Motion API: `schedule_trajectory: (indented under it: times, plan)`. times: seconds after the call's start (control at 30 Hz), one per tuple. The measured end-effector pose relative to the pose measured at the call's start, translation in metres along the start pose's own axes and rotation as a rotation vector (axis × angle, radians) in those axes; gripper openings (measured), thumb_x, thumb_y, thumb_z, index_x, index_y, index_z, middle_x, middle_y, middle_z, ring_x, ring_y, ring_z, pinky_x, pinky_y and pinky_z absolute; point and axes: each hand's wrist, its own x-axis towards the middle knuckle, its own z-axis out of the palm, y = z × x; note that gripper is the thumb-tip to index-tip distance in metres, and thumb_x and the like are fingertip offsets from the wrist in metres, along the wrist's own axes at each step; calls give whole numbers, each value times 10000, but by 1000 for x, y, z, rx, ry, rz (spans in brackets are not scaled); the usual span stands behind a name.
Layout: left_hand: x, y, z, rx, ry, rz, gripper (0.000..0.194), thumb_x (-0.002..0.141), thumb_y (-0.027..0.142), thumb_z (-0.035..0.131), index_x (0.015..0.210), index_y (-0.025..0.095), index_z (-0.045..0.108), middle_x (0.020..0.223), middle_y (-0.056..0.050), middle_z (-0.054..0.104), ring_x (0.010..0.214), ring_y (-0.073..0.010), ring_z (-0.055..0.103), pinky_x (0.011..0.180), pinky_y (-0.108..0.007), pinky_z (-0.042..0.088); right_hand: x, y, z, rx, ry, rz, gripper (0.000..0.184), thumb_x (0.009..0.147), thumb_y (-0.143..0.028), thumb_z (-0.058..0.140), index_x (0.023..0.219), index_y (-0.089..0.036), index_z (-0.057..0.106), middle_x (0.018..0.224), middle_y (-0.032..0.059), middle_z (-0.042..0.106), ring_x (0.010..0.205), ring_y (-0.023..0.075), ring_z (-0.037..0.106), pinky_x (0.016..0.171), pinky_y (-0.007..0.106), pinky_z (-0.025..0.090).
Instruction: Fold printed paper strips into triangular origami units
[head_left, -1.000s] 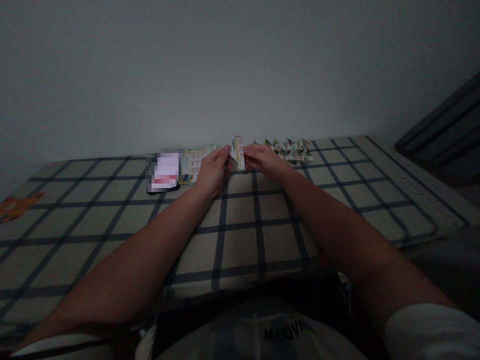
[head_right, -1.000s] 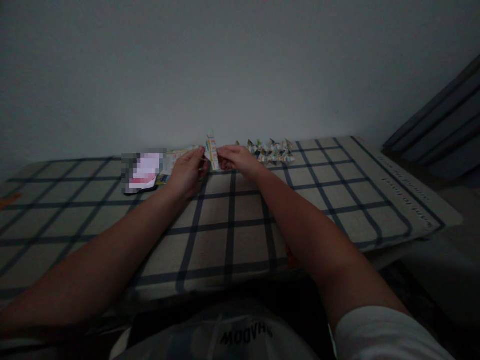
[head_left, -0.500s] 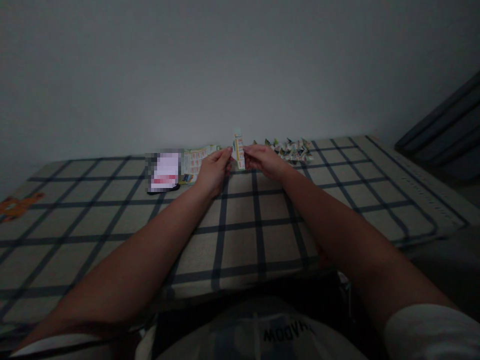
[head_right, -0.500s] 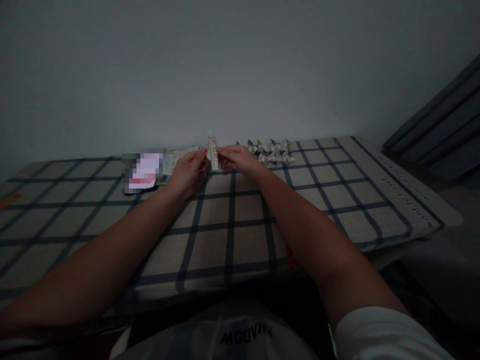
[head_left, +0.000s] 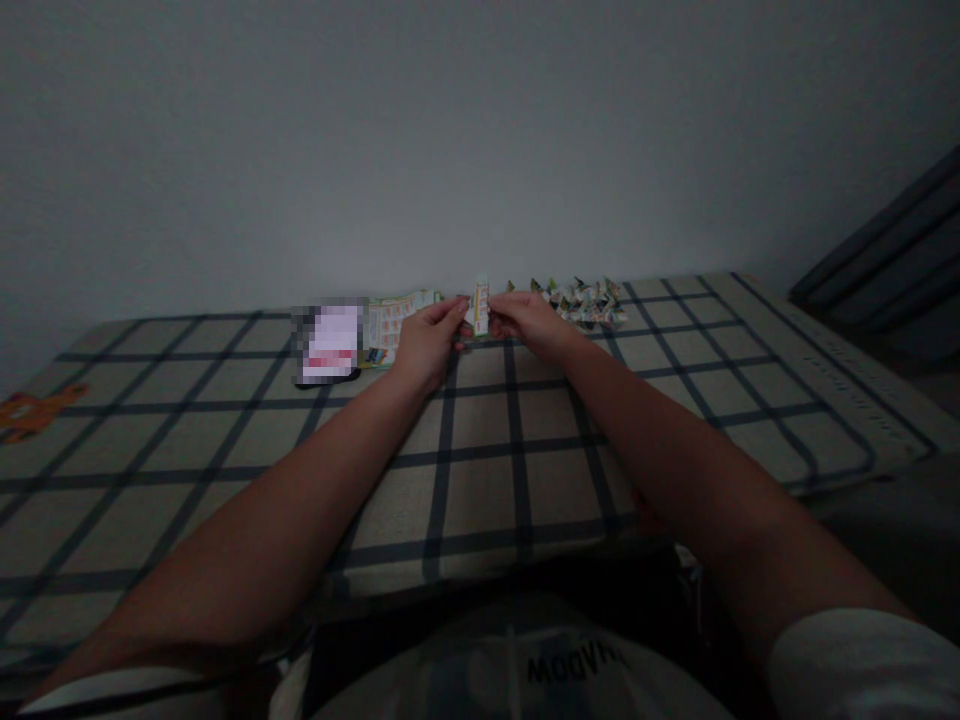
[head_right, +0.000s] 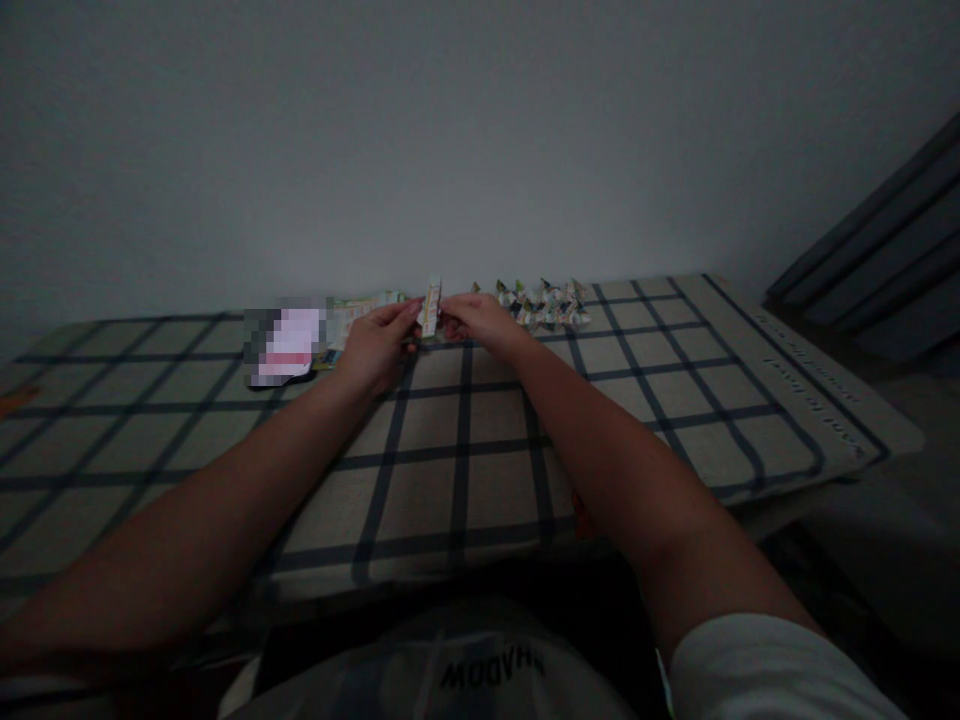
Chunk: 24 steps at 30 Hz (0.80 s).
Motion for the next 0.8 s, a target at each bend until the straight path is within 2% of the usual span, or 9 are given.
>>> schedule_trajectory:
  times: [0.1,0.27,0.4,0.53,0.63,0.7,0.8]
  plan:
    - [-2,0,-1,133,-24,73,206,918,328,741,1020,162,808,756,-25,730,632,-98,640,497,-160,433,2,1,0,-61,45,17,233,946,-223,630,721,-169,644,648,-5,628,579,97,556,572,211,457]
    - [-2,-5,-4,322,-44,157,340,961,332,659,1224,160,788,857,-62,784,715,-149,698,533,-191,504,1,1,2,-144,65,-3,149,922,-120,555,807,-179,630,689,-18,642,595,94,583,551,188,467]
    - [4,-14,-7,357,-64,265,370,941,314,667,1271,188,777,1034,-89,813,850,-191,729,635,-242,580,-3,-2,4,-169,20,13,82,930,-139,556,940,-204,604,740,-11,674,594,113,619,538,209,504]
    - [7,-18,-8,326,-78,286,388,928,335,699,1287,208,770,1171,-104,801,961,-225,737,711,-286,612,1,3,2,-193,21,-19,54,944,-173,571,978,-215,575,720,-27,653,563,103,603,537,210,507]
    - [5,-16,-8,280,-93,264,401,945,428,687,1264,204,781,1162,-116,796,995,-245,731,654,-267,594,6,11,-2,-282,63,-118,69,913,-193,614,952,-217,563,698,-47,621,533,89,556,528,206,476]
    - [4,-14,-7,250,-112,241,447,956,509,660,1260,205,782,1171,-125,790,1022,-265,729,613,-260,578,8,15,-5,-359,91,-232,116,875,-241,674,929,-213,575,701,-50,599,570,96,554,542,211,457]
    - [4,-14,-7,258,-121,232,517,897,557,729,1272,203,772,1171,-132,785,1031,-285,726,657,-298,605,9,17,-8,-492,120,-371,163,833,-293,717,918,-199,615,736,-29,610,649,113,564,594,232,442]
